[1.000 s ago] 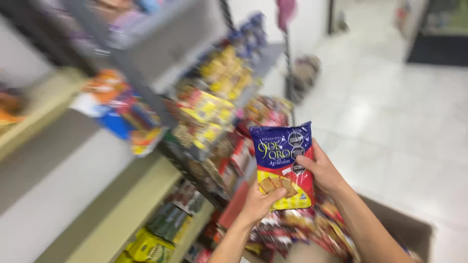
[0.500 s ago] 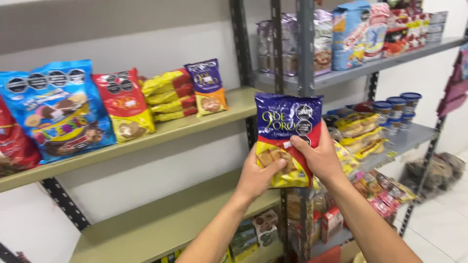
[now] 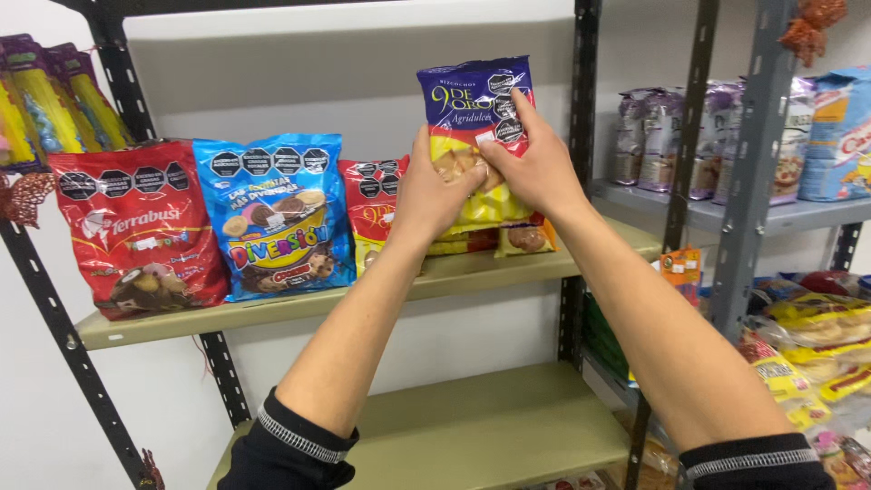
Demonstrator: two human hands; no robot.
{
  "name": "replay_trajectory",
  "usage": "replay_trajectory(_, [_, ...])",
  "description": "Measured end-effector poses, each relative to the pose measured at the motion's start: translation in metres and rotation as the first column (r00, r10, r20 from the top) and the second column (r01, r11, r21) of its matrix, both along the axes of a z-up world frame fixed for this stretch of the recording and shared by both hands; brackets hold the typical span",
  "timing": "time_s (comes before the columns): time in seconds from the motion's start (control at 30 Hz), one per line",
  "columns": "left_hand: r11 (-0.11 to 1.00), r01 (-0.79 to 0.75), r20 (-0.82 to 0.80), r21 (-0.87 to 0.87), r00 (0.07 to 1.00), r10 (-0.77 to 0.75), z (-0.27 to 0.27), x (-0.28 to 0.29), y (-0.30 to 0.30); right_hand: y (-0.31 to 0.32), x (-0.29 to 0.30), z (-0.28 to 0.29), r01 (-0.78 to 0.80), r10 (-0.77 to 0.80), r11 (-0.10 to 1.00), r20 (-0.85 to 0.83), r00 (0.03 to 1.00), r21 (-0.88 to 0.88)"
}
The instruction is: The person takes various snack bags and biscuit packs from a large cardboard box on the floor and places them onto a metal retail shelf, organizing them by type.
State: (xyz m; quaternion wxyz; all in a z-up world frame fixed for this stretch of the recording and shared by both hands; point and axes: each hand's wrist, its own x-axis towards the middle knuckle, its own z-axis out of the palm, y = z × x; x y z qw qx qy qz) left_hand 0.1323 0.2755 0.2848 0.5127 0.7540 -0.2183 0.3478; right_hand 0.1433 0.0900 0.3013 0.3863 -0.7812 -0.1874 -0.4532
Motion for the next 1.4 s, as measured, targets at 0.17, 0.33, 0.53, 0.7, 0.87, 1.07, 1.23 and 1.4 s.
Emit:
replay_trajectory(0.17, [0.987, -0.099, 0.048, 0.127, 0.994, 0.093, 0.038, 0.032, 0.030, 0.027, 0.034, 0.044, 0.085, -0.091, 0.995, -0.154, 0.984, -0.042])
replay_trajectory(0.33, [0.946, -0.212, 0.209, 0.244, 0.964, 0.163, 0.063, 0.112, 0.034, 0.032, 0.089, 0.069, 0.097, -0.106, 0.994, -0.261, 0.959, -0.047])
replay_trajectory(0.53, [0.908, -0.270, 0.104, 0.321, 0.963, 0.250, 0.068, 0.117, 0.034, 0.039, 0.144, 0.071, 0.245, -0.272, 0.960, -0.229, 0.935, -0.137])
replay_trajectory(0.7, [0.867, -0.270, -0.013, 0.418, 0.953, 0.303, 0.076, 0.110, 0.035, 0.031, 0.172, 0.077, 0.246, -0.328, 0.926, -0.289, 0.900, -0.286])
replay_trajectory(0.87, [0.775, -0.288, -0.091, 0.562, 0.910, 0.404, 0.079, 0.110, 0.031, 0.044, 0.166, 0.074, 0.257, -0.366, 0.905, -0.310, 0.877, -0.339])
replay_trajectory(1.07, [0.758, -0.249, -0.137, 0.603, 0.904, 0.405, 0.073, 0.117, 0.041, 0.062, 0.132, 0.072, 0.228, -0.392, 0.884, -0.381, 0.838, -0.408])
replay_trajectory(1.23, [0.683, -0.301, -0.056, 0.665, 0.892, 0.449, 0.067, 0.116, 0.045, 0.064, 0.104, 0.072, 0.257, -0.374, 0.879, -0.247, 0.894, -0.401])
replay_trajectory(1.4, [0.575, -0.470, 0.183, 0.670, 0.855, 0.486, 0.056, 0.120, 0.046, 0.041, 0.079, 0.060, 0.125, 0.017, 0.723, 0.198, 0.980, -0.679])
